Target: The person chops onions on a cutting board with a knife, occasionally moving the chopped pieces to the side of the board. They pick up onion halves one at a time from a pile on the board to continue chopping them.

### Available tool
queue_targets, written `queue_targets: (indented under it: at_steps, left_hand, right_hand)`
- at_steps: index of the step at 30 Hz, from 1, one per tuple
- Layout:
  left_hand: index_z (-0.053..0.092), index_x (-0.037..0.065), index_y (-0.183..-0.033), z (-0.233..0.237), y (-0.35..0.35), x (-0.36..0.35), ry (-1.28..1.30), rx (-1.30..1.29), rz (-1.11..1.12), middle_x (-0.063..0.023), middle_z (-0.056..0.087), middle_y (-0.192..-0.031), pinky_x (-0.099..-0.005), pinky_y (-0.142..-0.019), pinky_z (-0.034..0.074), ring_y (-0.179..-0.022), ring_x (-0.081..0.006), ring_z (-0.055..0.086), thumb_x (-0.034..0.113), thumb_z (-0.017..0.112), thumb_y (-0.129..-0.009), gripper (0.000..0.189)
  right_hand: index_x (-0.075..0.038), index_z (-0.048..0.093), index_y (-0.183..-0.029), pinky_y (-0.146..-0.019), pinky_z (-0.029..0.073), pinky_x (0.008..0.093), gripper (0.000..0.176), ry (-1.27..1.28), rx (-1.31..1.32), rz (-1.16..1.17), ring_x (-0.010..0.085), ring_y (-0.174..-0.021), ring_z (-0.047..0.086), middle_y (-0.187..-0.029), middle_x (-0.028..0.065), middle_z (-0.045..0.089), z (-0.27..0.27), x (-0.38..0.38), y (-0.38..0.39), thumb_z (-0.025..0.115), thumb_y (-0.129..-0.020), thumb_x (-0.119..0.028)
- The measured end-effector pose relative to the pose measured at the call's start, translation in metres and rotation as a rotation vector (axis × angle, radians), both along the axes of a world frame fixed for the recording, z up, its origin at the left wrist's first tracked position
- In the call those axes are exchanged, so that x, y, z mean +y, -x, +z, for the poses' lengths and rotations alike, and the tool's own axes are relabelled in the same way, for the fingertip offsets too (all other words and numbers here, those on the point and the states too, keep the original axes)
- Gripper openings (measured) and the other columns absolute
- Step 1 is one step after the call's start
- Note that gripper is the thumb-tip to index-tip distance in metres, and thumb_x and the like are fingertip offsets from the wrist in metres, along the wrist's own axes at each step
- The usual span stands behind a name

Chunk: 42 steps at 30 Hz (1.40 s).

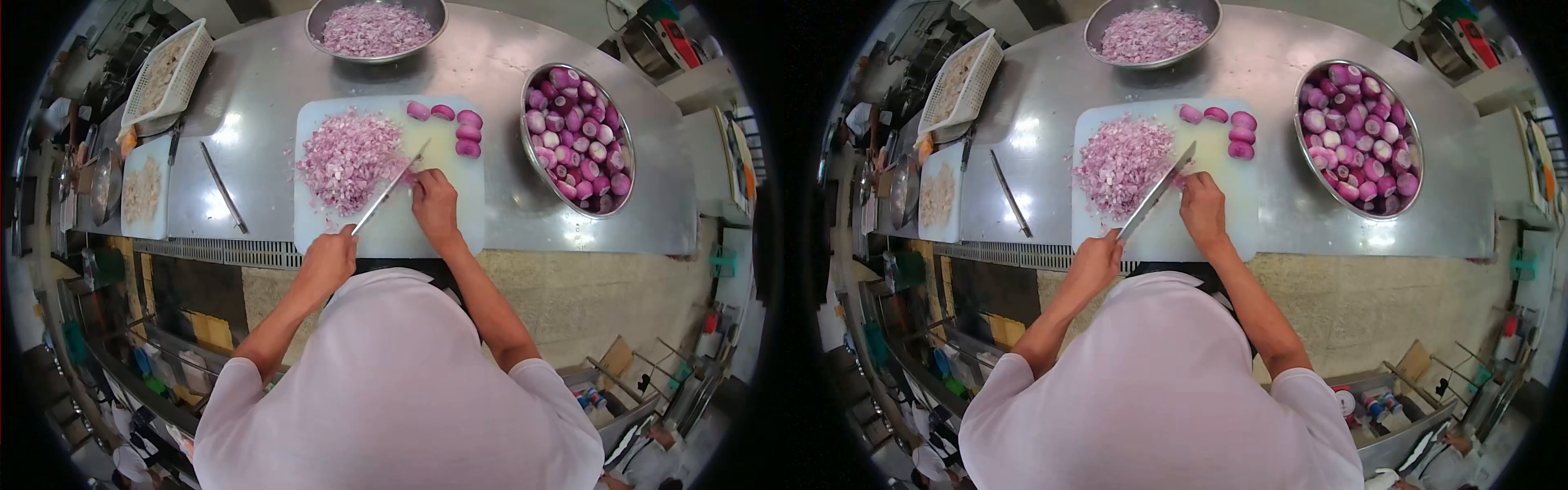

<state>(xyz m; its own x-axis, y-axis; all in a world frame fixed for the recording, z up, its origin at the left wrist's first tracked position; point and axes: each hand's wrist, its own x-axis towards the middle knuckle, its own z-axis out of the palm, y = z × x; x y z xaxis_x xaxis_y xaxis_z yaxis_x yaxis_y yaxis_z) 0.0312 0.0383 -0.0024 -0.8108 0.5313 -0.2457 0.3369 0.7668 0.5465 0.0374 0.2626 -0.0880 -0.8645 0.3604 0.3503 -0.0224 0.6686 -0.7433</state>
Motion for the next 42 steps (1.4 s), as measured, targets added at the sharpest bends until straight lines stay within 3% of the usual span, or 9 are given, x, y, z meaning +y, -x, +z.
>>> queue_targets:
  at_steps: [10,18,21,23,27,33,42]
  left_hand:
    - [0.062,-0.002,-0.108,-0.003,-0.005,0.005,0.006,-0.070,-0.003,-0.0266,0.059,-0.065,-0.0544,-0.061,0.046,-0.065,-0.0455,0.060,0.011,0.054,-0.095,0.021]
    - [0.060,-0.004,-0.097,-0.004,0.002,0.010,0.015,0.011,-0.040,-0.0263,0.057,-0.063,-0.0540,-0.058,0.044,-0.063,-0.0465,0.059,0.011,0.054,-0.095,0.016]
    - [0.061,-0.005,-0.102,0.013,0.001,0.009,0.015,-0.039,-0.023,-0.0281,0.061,-0.068,-0.0550,-0.062,0.048,-0.067,-0.0471,0.062,0.011,0.054,-0.094,0.019]
    - [0.061,-0.005,-0.103,-0.001,0.001,0.005,0.050,-0.024,0.001,-0.0280,0.061,-0.068,-0.0549,-0.062,0.048,-0.067,-0.0470,0.062,0.010,0.054,-0.094,0.019]
    - [0.061,-0.004,-0.108,0.016,0.000,0.006,0.068,-0.069,0.043,-0.0279,0.062,-0.069,-0.0549,-0.063,0.049,-0.068,-0.0471,0.062,0.011,0.053,-0.094,0.022]
    - [0.062,-0.002,-0.111,0.000,-0.006,0.000,0.075,-0.077,0.003,-0.0275,0.062,-0.069,-0.0551,-0.064,0.049,-0.068,-0.0470,0.062,0.013,0.053,-0.095,0.024]
    - [0.062,-0.002,-0.108,0.013,-0.014,0.002,0.021,-0.089,0.030,-0.0274,0.062,-0.069,-0.0548,-0.064,0.049,-0.068,-0.0472,0.062,0.013,0.054,-0.095,0.022]
  right_hand:
    - [0.002,0.064,-0.089,-0.072,0.051,0.0477,0.012,0.032,-0.037,0.027,0.0415,-0.082,0.062,-0.090,0.0201,0.061,0.001,0.002,0.006,0.059,-0.079,0.008]
    - [0.003,0.063,-0.088,-0.073,0.050,0.0474,0.011,0.074,-0.026,0.020,0.0417,-0.082,0.061,-0.090,0.0193,0.060,-0.001,0.003,0.001,0.060,-0.079,0.008]
    - [0.002,0.063,-0.088,-0.074,0.050,0.0466,0.011,0.050,-0.013,0.041,0.0409,-0.083,0.061,-0.090,0.0181,0.060,0.000,0.009,0.000,0.060,-0.079,0.007]
    - [0.000,0.064,-0.088,-0.075,0.051,0.0463,0.010,-0.056,0.029,0.046,0.0395,-0.083,0.061,-0.090,0.0170,0.061,-0.004,0.010,0.003,0.061,-0.080,0.004]
    - [0.000,0.064,-0.087,-0.076,0.051,0.0464,0.009,-0.039,-0.077,0.049,0.0387,-0.084,0.061,-0.090,0.0172,0.061,-0.001,0.010,0.001,0.061,-0.080,0.002]
    - [0.000,0.064,-0.088,-0.074,0.050,0.0471,0.008,0.007,-0.109,0.032,0.0395,-0.083,0.061,-0.088,0.0188,0.061,0.003,0.005,0.004,0.060,-0.080,0.002]
    - [0.001,0.064,-0.087,-0.071,0.050,0.0483,0.008,-0.015,-0.081,0.019,0.0404,-0.078,0.061,-0.085,0.0194,0.061,0.000,0.007,-0.004,0.059,-0.081,0.002]
